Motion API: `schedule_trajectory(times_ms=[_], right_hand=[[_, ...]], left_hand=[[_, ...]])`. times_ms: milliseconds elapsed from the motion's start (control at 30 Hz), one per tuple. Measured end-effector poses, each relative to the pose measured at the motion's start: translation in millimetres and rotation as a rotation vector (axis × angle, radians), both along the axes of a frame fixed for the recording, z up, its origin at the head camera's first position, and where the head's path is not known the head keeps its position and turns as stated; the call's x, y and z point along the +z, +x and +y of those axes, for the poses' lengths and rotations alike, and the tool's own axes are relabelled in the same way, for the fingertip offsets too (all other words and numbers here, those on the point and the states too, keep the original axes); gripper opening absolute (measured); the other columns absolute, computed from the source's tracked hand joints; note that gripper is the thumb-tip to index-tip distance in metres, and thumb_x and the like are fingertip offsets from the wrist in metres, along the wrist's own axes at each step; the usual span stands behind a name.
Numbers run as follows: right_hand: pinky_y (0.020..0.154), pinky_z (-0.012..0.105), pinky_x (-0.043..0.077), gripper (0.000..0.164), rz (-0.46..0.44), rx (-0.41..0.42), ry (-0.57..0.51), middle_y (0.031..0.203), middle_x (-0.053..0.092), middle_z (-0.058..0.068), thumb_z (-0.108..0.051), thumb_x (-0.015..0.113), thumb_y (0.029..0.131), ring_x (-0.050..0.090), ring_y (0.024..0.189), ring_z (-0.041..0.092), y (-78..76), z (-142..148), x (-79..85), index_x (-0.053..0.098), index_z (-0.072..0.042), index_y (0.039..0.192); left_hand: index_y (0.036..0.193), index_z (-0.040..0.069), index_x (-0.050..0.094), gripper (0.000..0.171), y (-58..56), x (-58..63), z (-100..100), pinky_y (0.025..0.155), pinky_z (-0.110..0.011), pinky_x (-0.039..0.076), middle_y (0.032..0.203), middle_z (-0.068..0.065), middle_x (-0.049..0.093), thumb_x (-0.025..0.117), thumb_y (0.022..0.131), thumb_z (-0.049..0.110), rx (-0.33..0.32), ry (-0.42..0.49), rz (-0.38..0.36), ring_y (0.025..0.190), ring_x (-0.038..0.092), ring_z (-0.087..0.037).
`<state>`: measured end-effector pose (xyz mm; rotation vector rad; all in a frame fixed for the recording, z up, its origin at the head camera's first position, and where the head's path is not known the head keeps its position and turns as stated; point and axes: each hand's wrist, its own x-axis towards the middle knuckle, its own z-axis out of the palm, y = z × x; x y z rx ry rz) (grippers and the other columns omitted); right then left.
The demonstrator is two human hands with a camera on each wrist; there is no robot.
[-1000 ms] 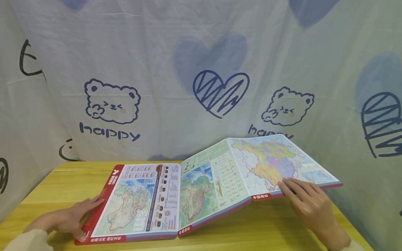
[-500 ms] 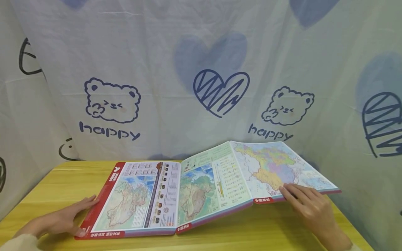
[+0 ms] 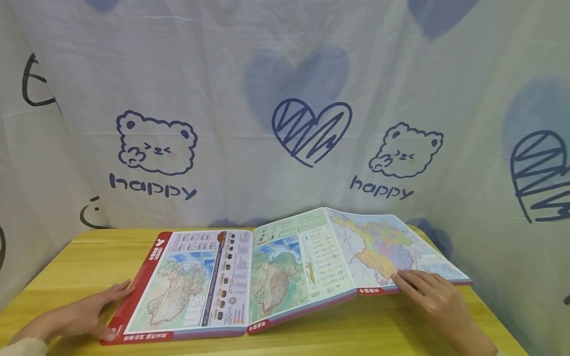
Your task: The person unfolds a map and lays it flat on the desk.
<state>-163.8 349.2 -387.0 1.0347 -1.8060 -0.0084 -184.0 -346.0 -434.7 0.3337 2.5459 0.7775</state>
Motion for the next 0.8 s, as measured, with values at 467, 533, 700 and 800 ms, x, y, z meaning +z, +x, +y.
schedule_trajectory(times_ms=[467,533,700,800], right_hand=[[0.059,0.040,0.052,0.053,-0.131,-0.068,0.058,0.093,0.069,0.009,-0.024,0.027,0.108,0.064,0.077,0.025,5.4,7.5,-12.9,0.074,-0.002,0.098],[0.062,0.041,0.053,0.056,-0.210,-0.075,0.077,0.096,0.069,0.008,-0.032,0.026,0.107,0.064,0.081,0.025,4.4,8.6,-15.6,0.074,-0.004,0.101],[0.078,0.051,0.053,0.034,-0.708,-0.257,0.202,0.117,0.063,0.013,-0.032,0.065,0.092,0.061,0.101,0.033,10.0,10.3,-16.7,0.069,-0.009,0.117],[0.086,0.057,0.048,0.044,-0.935,-0.387,0.236,0.125,0.059,0.018,-0.023,0.073,0.083,0.057,0.109,0.038,14.4,9.5,-15.4,0.065,-0.008,0.125]], left_hand=[[0.149,-0.007,0.015,0.104,7.3,6.2,10.0,0.093,-0.074,0.030,0.147,-0.042,0.007,0.076,0.078,0.036,0.038,0.034,0.005,0.119,0.023,-0.061],[0.149,-0.007,0.014,0.104,7.3,5.6,9.5,0.093,-0.074,0.031,0.147,-0.042,0.007,0.076,0.078,0.036,0.038,0.039,0.010,0.119,0.024,-0.061],[0.150,-0.005,0.012,0.103,8.5,1.8,6.9,0.093,-0.073,0.032,0.147,-0.041,0.005,0.075,0.079,0.036,0.050,0.053,0.003,0.118,0.025,-0.060],[0.151,-0.004,0.008,0.105,8.1,-1.6,5.9,0.093,-0.074,0.031,0.147,-0.041,0.005,0.074,0.079,0.036,0.065,0.056,-0.012,0.117,0.026,-0.058]])
